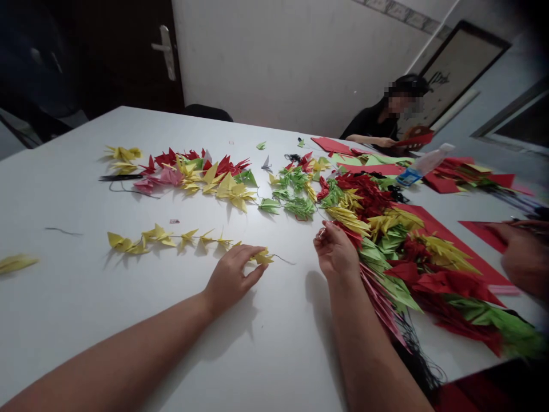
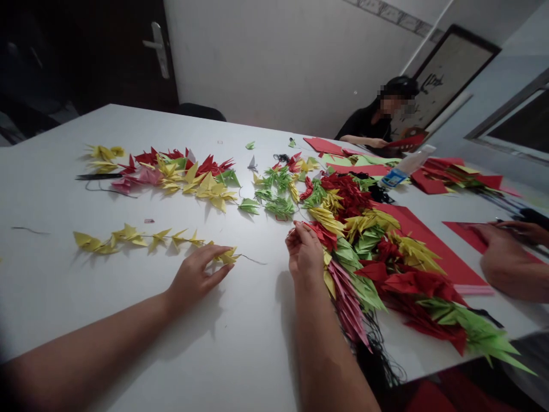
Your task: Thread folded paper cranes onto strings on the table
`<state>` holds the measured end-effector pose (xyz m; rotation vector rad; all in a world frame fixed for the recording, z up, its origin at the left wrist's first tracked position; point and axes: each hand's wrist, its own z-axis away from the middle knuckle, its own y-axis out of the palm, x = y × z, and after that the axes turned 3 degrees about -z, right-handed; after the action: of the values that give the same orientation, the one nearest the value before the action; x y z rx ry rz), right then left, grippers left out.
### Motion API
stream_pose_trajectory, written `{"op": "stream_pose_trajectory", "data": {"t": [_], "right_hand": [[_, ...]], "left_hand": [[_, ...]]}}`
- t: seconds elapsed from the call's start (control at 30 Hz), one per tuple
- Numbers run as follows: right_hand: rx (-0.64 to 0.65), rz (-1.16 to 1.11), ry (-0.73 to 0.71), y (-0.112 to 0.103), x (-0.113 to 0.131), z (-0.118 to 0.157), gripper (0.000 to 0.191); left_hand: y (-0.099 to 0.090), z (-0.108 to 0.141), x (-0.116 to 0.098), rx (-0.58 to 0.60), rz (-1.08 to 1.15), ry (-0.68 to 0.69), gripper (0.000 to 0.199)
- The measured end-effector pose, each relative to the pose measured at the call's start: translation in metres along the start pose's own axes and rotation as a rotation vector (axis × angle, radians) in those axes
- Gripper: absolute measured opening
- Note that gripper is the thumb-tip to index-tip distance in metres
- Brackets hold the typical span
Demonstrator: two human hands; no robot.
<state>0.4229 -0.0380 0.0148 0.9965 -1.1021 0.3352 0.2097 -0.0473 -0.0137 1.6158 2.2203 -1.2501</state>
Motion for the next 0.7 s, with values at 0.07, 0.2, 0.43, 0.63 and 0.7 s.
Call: {"op": "stream_pose_trajectory", "data": {"t": [0.07, 0.2, 0.43, 0.63, 0.7], "right_hand": [[0.011, 0.250, -0.148, -0.007, -0.002, -0.006, 0.023], [0.174, 1.108, -0.281, -0.014, -0.009, -0.011, 0.019], [0.274, 1.264, -0.368, -0.003, 0.002, 0.010, 0.024], [0.887, 0.757, 0.349, 0.008, 0.010, 0.041, 0.046], [0.981, 0.731, 0.483, 0.010, 0.006, 0.044, 0.054]], "left_hand": [[0.000, 0.000, 0.000, 0.010, -0.004, -0.002, 0.021], [-0.001, 0.001, 0.000, 0.024, -0.001, 0.008, 0.024], [0.000, 0.000, 0.003, 0.050, -0.005, 0.054, 0.026], [0.002, -0.001, 0.006, 0.068, -0.048, 0.025, 0.027], [0.003, -0.002, 0.006, 0.069, -0.058, 0.014, 0.026]]}}
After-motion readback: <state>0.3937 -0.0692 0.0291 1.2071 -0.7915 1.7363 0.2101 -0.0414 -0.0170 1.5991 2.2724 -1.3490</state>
